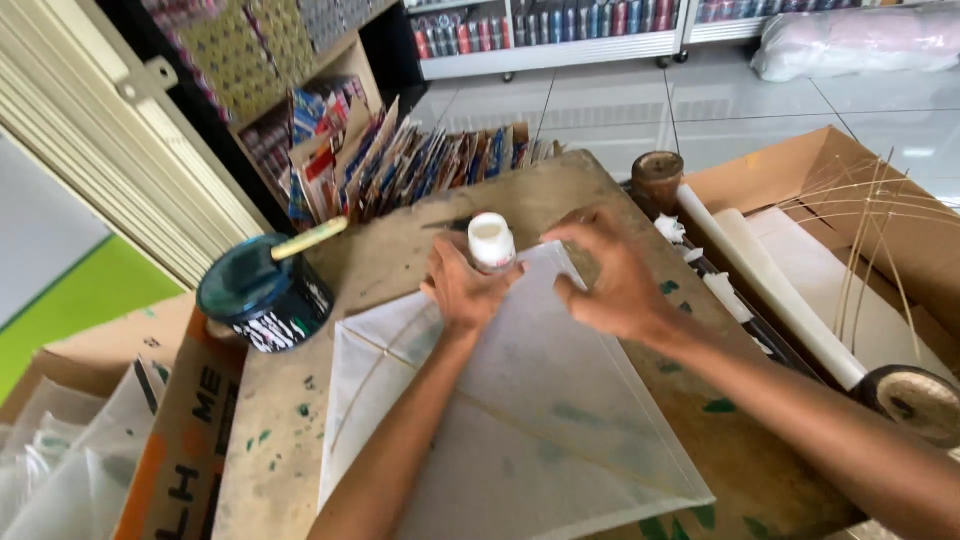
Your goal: Applying glue to the edges of a kite and folding the paper over the bamboo frame to secure it.
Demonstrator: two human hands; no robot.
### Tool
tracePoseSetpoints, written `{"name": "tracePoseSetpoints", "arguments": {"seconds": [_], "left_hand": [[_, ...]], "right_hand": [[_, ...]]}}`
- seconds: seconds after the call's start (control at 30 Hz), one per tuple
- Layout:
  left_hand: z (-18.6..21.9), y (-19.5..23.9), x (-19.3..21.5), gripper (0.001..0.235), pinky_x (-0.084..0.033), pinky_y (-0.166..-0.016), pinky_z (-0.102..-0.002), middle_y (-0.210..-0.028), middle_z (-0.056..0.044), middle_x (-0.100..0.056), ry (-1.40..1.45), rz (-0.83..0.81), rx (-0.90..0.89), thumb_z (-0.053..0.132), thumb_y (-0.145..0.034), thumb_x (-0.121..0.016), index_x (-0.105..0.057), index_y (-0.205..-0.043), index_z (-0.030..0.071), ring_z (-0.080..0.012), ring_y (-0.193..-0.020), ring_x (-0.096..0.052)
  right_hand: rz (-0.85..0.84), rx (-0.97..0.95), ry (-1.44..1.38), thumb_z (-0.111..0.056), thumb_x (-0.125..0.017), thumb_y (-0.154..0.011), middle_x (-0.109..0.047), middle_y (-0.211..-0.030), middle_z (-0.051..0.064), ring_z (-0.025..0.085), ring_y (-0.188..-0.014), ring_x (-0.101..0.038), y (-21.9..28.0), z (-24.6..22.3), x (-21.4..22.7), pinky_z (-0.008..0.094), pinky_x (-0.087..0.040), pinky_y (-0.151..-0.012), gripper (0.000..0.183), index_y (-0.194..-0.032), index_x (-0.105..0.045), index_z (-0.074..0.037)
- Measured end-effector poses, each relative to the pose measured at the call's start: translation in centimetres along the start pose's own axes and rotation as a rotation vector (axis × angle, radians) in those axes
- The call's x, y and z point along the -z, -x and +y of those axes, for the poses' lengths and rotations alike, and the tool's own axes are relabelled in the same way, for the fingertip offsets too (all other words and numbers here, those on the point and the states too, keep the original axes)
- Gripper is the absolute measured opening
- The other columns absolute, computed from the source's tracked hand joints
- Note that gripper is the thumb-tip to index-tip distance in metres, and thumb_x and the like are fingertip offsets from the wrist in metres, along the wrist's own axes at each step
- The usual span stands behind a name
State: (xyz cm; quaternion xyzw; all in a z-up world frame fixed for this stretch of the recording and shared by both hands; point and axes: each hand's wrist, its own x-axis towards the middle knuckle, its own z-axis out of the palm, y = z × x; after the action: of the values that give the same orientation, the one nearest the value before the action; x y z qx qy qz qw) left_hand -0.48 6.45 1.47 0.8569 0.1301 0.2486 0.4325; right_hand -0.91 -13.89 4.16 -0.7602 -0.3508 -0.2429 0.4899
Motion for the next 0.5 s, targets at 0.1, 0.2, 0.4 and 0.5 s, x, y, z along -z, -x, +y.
{"name": "tracePoseSetpoints", "arguments": {"seconds": [0.1, 0.2, 0.4, 0.5], "left_hand": [[0.1, -0.8, -0.2, 0.077, -0.05, -0.096, -0.052, -0.101, -0.007, -0.07, -0.016, -0.002, 0.025, 0.045, -0.052, -0.095, -0.054, -0.11, 0.018, -0.0355, -0.105, -0.07], [0.0, 0.3, -0.7, 0.066, -0.04, -0.101, -0.047, -0.112, -0.007, -0.071, 0.066, 0.075, -0.226, 0.018, -0.062, -0.09, -0.056, -0.118, 0.016, -0.0354, -0.11, -0.069], [-0.1, 2.8, 0.1, 0.069, -0.038, -0.089, -0.043, -0.125, -0.004, -0.061, -0.014, 0.145, -0.772, 0.011, -0.064, -0.087, -0.057, -0.126, 0.014, -0.0284, -0.112, -0.058], [-0.1, 3.0, -0.2, 0.069, -0.034, -0.092, -0.041, -0.127, -0.002, -0.06, -0.038, 0.193, -0.91, 0.015, -0.069, -0.089, -0.059, -0.131, 0.016, -0.0257, -0.116, -0.057]], "right_hand": [[-0.005, 0.018, 0.098, -0.003, -0.073, -0.071, -0.056, -0.118, 0.015, 0.041, -0.11, -0.062, 0.4, -2.2, 0.1, 0.053, -0.051, -0.092, 0.05, -0.119, -0.071, -0.013], [0.03, 0.019, 0.118, -0.007, -0.075, -0.071, -0.049, -0.137, 0.011, 0.038, -0.128, -0.057, 1.4, -1.0, -0.6, 0.053, -0.047, -0.102, 0.049, -0.119, -0.07, -0.017], [0.068, 0.23, 0.454, -0.02, -0.079, -0.066, -0.042, -0.147, 0.021, 0.048, -0.137, -0.043, 1.5, -3.7, -0.4, 0.061, -0.035, -0.106, 0.035, -0.1, -0.074, -0.013], [-0.003, 0.187, 0.491, -0.018, -0.075, -0.064, -0.037, -0.149, 0.029, 0.059, -0.138, -0.035, 1.6, -5.1, -0.3, 0.067, -0.035, -0.101, 0.032, -0.095, -0.079, -0.009]]}}
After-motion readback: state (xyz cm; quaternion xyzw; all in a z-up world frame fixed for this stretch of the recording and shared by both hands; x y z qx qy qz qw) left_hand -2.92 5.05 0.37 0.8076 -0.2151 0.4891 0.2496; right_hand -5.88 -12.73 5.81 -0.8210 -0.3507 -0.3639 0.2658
